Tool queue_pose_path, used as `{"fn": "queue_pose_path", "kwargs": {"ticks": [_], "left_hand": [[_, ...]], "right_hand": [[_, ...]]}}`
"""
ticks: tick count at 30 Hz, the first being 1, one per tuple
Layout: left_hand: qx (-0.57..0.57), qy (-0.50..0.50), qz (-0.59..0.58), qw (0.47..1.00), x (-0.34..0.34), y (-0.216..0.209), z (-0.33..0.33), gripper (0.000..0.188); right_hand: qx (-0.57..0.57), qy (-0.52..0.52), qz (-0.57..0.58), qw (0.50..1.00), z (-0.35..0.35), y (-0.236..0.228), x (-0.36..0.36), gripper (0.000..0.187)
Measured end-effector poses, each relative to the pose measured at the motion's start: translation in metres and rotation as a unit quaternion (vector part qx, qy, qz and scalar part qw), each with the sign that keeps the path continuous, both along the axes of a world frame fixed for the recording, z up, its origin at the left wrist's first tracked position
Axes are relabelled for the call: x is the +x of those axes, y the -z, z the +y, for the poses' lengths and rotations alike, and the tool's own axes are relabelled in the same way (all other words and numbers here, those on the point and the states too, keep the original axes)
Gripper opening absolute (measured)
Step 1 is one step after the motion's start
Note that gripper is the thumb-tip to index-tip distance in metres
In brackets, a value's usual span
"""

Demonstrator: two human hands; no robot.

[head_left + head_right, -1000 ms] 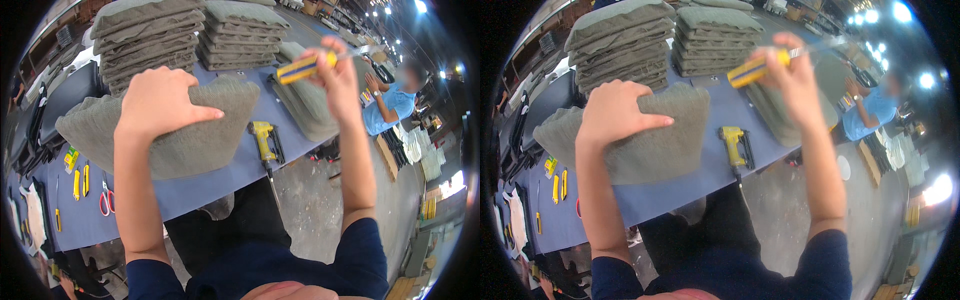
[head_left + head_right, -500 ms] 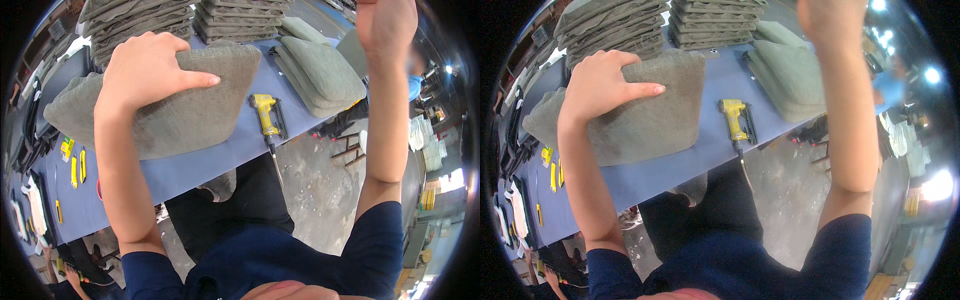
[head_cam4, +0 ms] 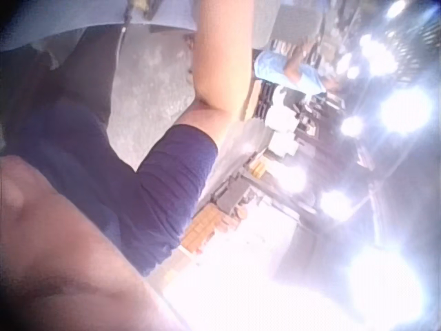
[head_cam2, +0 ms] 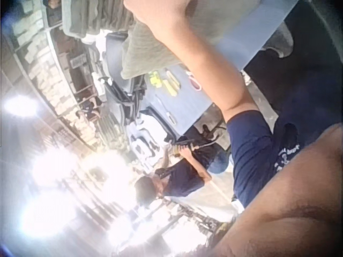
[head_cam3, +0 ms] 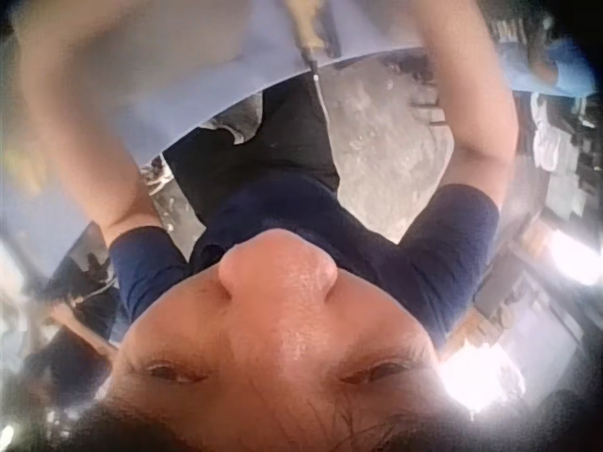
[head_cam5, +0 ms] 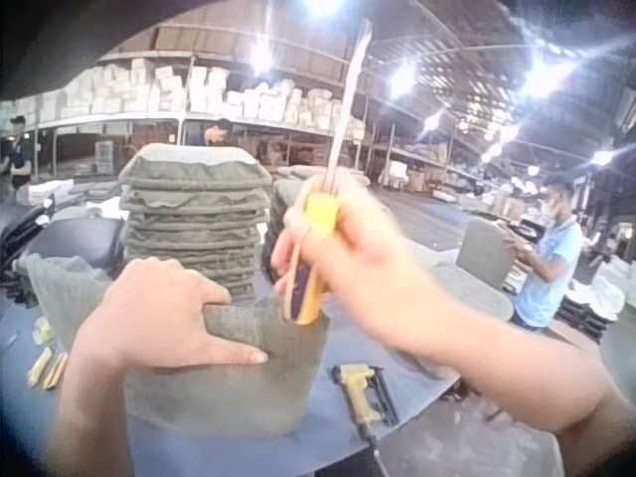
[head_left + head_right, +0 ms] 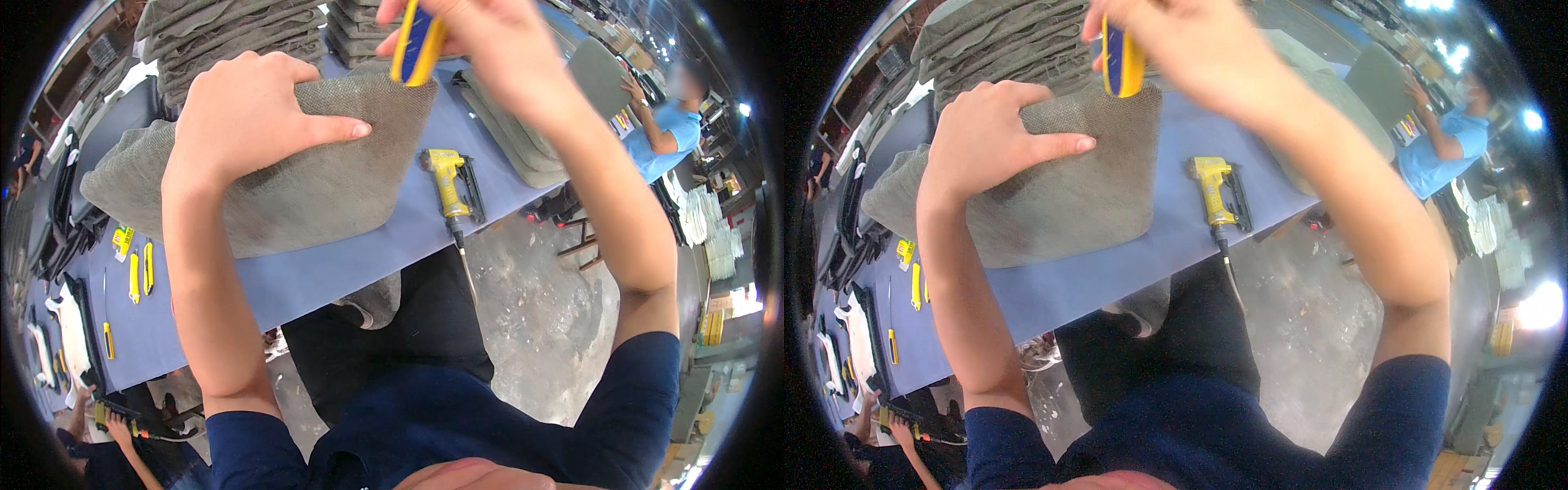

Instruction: The person folds and staples green fabric pieces onto a flat surface using a yellow staple gun. They repeatedly pick up fabric, fold edges, and secure them with staples, then place finished pieces into a stack.

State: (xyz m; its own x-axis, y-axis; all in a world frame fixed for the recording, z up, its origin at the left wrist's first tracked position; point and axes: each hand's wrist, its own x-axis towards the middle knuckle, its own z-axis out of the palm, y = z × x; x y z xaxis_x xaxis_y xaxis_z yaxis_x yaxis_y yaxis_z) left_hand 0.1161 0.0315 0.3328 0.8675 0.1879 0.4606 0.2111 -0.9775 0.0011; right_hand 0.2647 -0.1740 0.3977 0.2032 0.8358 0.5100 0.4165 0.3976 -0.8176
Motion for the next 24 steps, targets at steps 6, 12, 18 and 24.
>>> {"fn": "queue_pose_path", "kwargs": {"ticks": [6,12,18,24], "left_hand": [[0.010,0.028,-0.017,0.999,0.001,0.005,-0.007,0.080],[0.034,0.028,-0.034,0.998,-0.006,0.003,-0.002,0.079],[0.016,0.029,-0.044,0.998,-0.011,0.009,-0.011,0.082],[-0.014,0.025,-0.038,0.999,-0.016,0.003,-0.010,0.081]], "right_hand": [[0.237,0.227,-0.250,0.911,0.013,0.013,-0.011,0.021],[0.154,0.208,-0.033,0.965,0.003,-0.020,-0.042,0.019],[-0.061,0.113,-0.111,0.986,0.008,0.029,-0.009,0.022],[0.164,0.124,0.128,0.970,-0.004,-0.013,0.009,0.029]]}}
